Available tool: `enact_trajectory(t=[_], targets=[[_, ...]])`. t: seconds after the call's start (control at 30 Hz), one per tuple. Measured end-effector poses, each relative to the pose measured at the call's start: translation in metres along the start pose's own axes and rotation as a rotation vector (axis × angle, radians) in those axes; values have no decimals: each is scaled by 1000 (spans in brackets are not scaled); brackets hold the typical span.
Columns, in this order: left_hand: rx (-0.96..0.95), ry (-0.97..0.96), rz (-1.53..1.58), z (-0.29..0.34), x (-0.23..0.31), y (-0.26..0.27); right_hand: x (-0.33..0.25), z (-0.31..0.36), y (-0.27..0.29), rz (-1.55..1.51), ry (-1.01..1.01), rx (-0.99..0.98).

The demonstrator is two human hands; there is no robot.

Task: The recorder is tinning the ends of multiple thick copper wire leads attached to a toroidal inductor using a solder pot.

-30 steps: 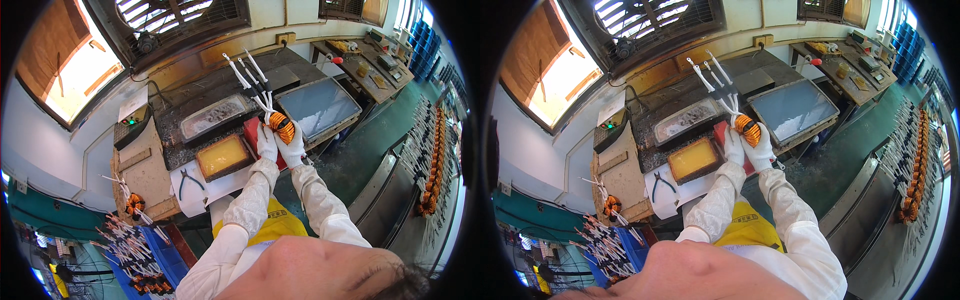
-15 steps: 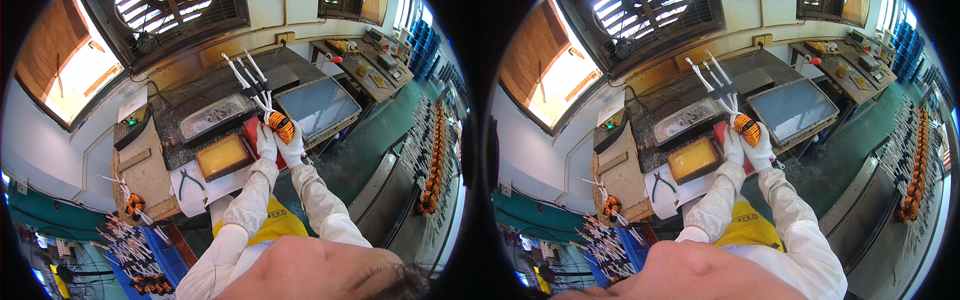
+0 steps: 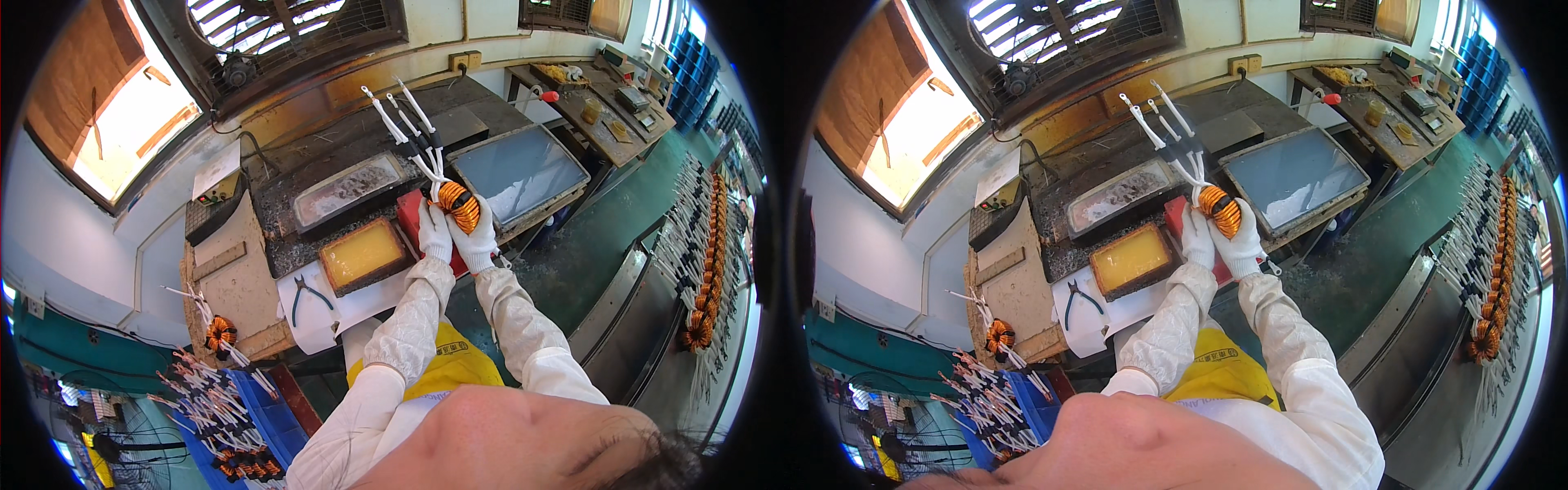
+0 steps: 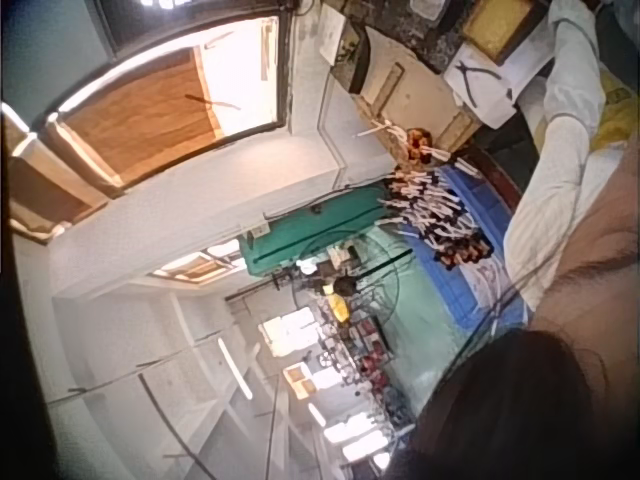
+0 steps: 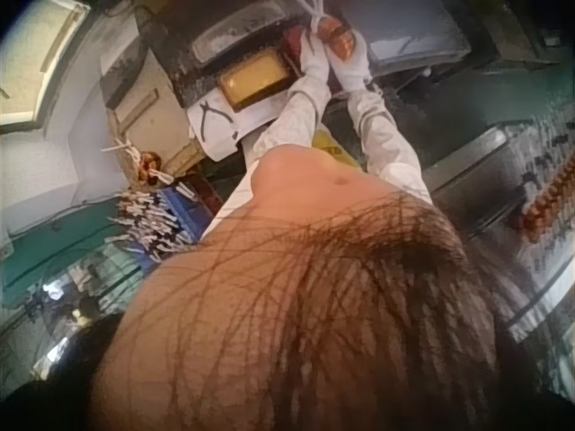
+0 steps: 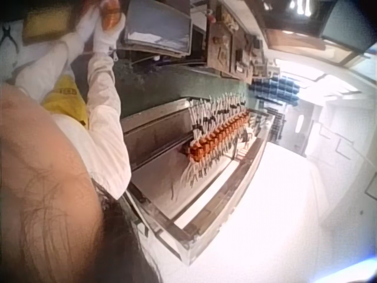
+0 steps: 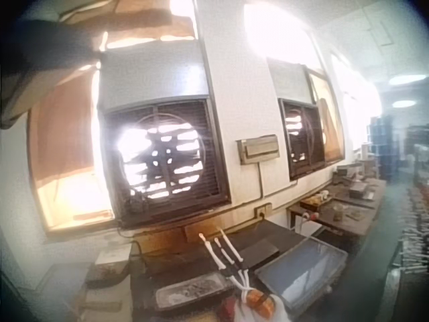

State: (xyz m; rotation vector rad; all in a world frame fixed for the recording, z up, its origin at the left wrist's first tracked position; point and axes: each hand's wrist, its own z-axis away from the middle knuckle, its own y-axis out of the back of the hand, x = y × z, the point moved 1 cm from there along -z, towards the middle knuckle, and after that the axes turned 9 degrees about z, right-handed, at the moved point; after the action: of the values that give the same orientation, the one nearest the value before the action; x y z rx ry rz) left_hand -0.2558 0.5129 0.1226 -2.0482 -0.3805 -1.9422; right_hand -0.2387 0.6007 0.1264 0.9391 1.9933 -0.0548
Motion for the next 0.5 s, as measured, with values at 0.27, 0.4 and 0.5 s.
enact_trajectory(t=[0.27,0.4,0.5], targets=[[-3,-2,21,-1,-5,-1,3,1,0,12,1,-4],[-8,2,23,-1,-4,-1,6,1,-1,-1,15,-4],[-7,-5,23,-2,-6,-1,5,0,-1,-5,22,-1]])
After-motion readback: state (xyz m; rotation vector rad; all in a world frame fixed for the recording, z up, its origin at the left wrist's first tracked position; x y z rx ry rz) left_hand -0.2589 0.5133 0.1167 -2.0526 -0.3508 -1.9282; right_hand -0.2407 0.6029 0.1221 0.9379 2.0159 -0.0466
